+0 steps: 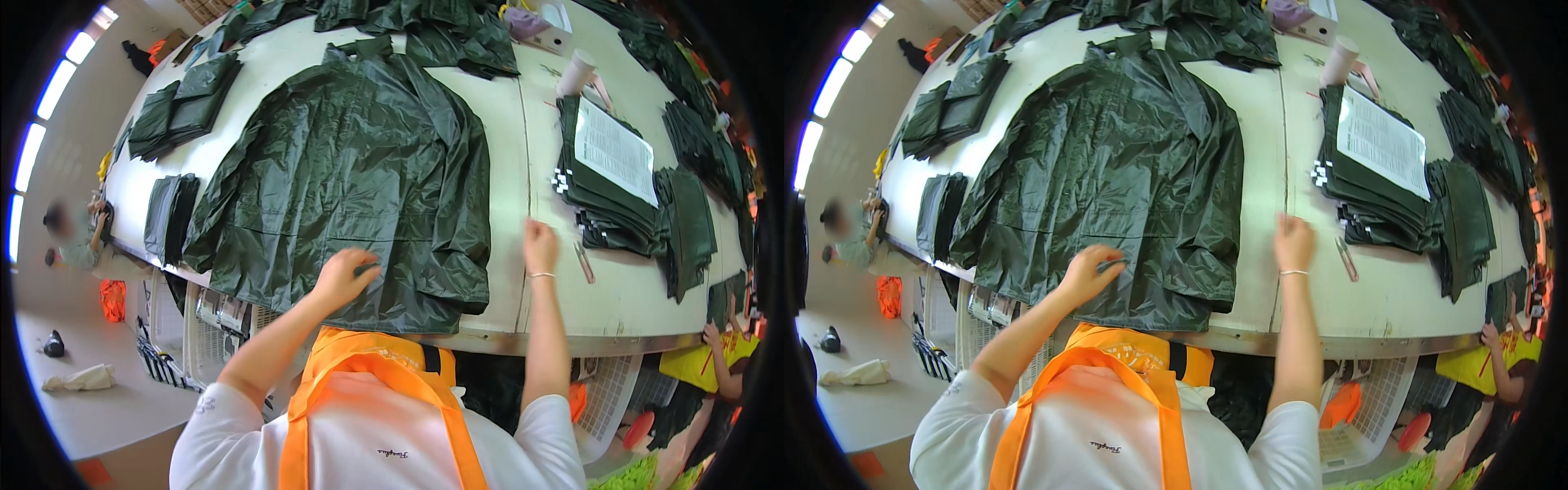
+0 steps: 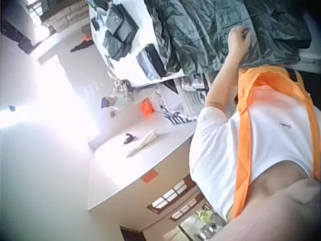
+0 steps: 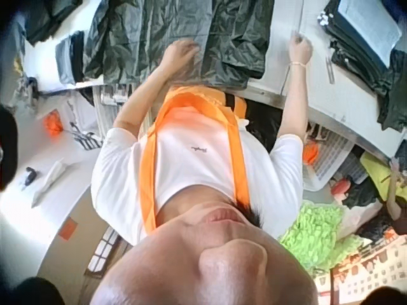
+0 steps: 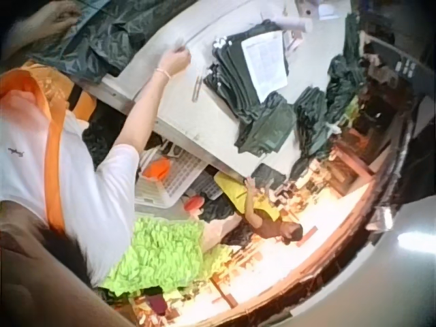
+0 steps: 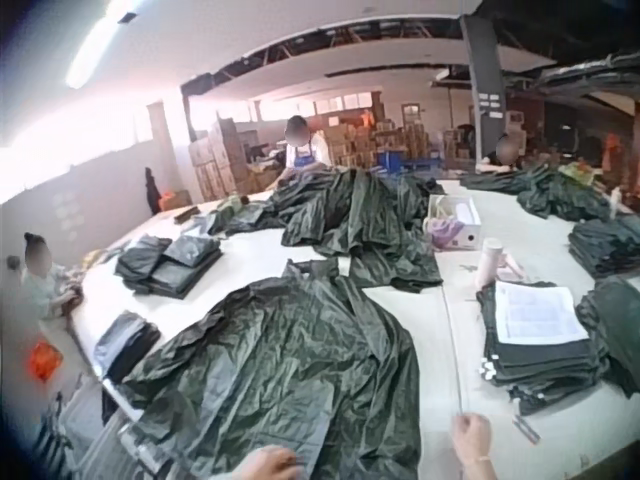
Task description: The person folds a dark green jacket on a table. They smooth the fabric, fold the sleeves inward, fold the jacket in half, and then fold it again into a compact rectangle. The folded jacket is placed on a stack of similar items.
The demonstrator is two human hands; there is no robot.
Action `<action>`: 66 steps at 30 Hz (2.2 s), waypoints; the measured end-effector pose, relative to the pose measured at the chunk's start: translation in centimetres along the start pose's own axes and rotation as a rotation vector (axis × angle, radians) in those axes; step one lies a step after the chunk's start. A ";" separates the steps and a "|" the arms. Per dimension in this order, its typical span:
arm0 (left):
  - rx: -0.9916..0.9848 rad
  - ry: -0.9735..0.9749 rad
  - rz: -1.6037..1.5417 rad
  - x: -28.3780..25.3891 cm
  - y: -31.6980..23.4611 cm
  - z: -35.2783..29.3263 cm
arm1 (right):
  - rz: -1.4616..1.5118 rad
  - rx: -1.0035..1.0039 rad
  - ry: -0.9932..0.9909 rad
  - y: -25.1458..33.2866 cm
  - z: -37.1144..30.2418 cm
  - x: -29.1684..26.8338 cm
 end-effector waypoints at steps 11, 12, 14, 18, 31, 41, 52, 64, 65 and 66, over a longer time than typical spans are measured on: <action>-0.495 -0.174 -0.329 -6.1 5.6 18.4 | 0.744 -0.700 0.680 27.5 -20.7 7.3; -0.394 -0.241 -0.381 -7.2 5.1 16.4 | 0.771 -0.552 0.896 27.1 -20.6 6.0; -0.110 -0.228 -0.469 -10.6 2.2 11.6 | 1.098 -0.301 0.628 23.5 -16.8 5.3; 0.069 -0.157 -0.582 -20.8 -9.2 -1.6 | 0.789 -0.076 0.152 18.2 -8.7 7.0; 1.106 0.490 -0.721 -37.8 -10.0 -28.2 | 0.559 -0.391 -0.166 27.5 -23.3 2.4; 1.285 0.105 -0.264 -36.4 -6.3 -28.9 | 0.099 -0.056 -0.556 15.9 -41.4 -25.9; 0.142 -0.660 -0.201 -36.5 6.5 -35.2 | 0.281 -0.521 -0.387 41.8 -10.5 -15.7; -0.711 -0.756 -0.017 -24.7 25.1 -26.2 | -0.118 -1.063 0.188 50.4 -6.0 28.8; -0.619 -0.748 0.078 -24.6 25.6 -22.0 | -0.297 -0.991 0.090 48.2 -6.1 27.1; -0.603 -0.753 0.230 -24.4 27.0 -18.6 | -0.362 -0.910 0.008 44.6 -4.7 26.6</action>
Point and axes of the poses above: each hand's wrist, its own z-axis towards the middle knuckle, its own x-axis out of the palm, y = z × x, the point moved 5 cm from there along z, towards the middle knuckle, and after that the axes turned 3 degrees about -z, right-handed, at the moved point
